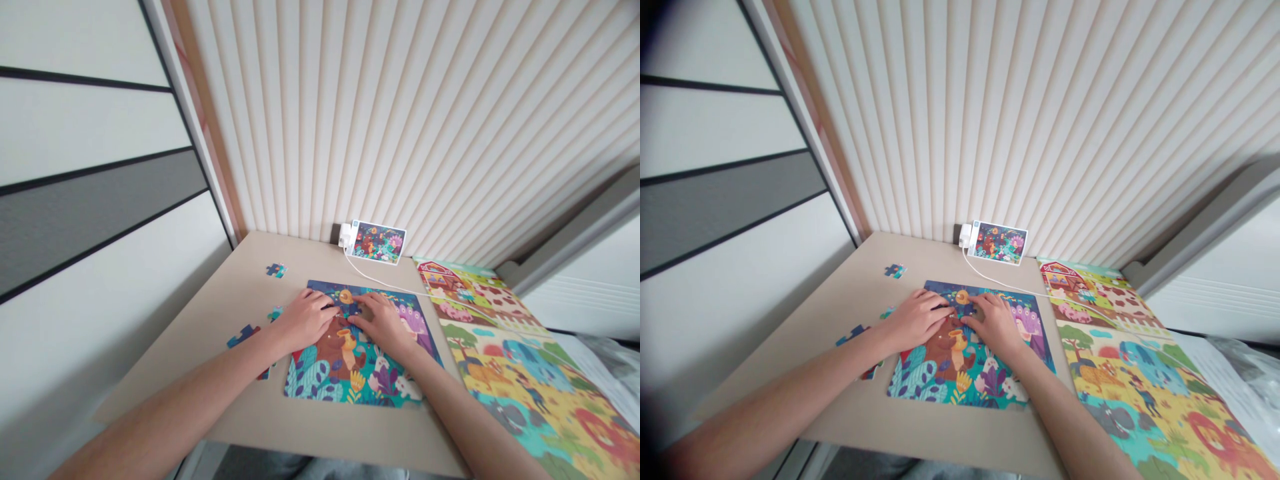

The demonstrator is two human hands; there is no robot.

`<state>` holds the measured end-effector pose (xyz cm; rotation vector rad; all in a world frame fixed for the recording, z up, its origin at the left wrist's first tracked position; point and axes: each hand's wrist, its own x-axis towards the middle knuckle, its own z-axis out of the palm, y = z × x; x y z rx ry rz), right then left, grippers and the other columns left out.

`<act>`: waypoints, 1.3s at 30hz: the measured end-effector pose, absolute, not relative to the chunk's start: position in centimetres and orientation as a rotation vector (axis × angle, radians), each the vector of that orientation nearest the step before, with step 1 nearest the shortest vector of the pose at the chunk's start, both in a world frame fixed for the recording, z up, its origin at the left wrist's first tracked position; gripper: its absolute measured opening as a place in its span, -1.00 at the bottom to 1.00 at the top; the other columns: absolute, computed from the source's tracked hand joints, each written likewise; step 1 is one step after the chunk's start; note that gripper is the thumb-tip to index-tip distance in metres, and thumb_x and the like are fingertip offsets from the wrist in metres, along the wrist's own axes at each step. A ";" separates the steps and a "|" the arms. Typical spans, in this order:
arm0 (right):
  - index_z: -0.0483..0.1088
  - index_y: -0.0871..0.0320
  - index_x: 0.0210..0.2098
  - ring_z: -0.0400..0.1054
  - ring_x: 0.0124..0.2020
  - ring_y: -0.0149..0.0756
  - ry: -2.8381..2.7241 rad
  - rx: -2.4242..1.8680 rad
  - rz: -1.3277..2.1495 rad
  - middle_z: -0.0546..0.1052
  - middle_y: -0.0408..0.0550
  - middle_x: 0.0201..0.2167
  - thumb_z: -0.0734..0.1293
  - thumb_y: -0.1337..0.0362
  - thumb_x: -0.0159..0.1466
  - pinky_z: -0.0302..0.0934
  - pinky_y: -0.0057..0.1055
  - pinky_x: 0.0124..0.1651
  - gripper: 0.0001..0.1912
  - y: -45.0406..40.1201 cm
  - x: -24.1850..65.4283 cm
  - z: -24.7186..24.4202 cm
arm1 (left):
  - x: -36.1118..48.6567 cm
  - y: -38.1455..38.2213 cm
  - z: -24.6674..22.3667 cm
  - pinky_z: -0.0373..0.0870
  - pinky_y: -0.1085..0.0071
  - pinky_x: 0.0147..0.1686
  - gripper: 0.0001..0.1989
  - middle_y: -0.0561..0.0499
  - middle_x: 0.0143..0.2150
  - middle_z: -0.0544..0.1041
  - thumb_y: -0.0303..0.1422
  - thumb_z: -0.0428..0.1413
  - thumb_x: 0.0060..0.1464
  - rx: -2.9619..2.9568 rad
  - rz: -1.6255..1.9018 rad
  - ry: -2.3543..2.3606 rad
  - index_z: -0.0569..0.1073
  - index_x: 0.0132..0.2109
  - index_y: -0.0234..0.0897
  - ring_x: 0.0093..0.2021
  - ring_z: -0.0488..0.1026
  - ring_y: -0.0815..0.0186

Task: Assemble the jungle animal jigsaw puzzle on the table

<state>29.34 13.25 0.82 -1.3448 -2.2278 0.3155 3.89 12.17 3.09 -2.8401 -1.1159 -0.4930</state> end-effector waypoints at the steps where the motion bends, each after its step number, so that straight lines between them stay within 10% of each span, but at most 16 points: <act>1: 0.47 -0.03 0.12 0.43 0.04 -0.04 -2.223 -1.340 0.311 0.55 0.02 0.01 0.46 0.06 0.31 0.28 -0.06 0.14 -0.58 13.2 29.4 0.8 | 3.9 12.1 3.2 0.26 0.13 0.08 -0.73 -0.09 0.01 0.57 -0.41 0.03 0.36 -2.849 -0.495 -1.098 0.54 0.09 -0.16 0.05 0.45 0.13; 39: 0.55 0.02 -0.06 0.46 0.03 -0.13 -2.433 -1.056 0.162 0.64 -0.02 -0.06 0.25 0.41 0.39 0.14 -0.05 0.20 -0.73 11.1 30.3 3.0 | 4.1 12.9 1.5 0.27 0.18 0.27 -0.67 -0.05 0.22 0.52 -0.37 0.02 0.37 -2.918 -0.543 -0.981 0.50 0.20 -0.15 0.22 0.42 0.17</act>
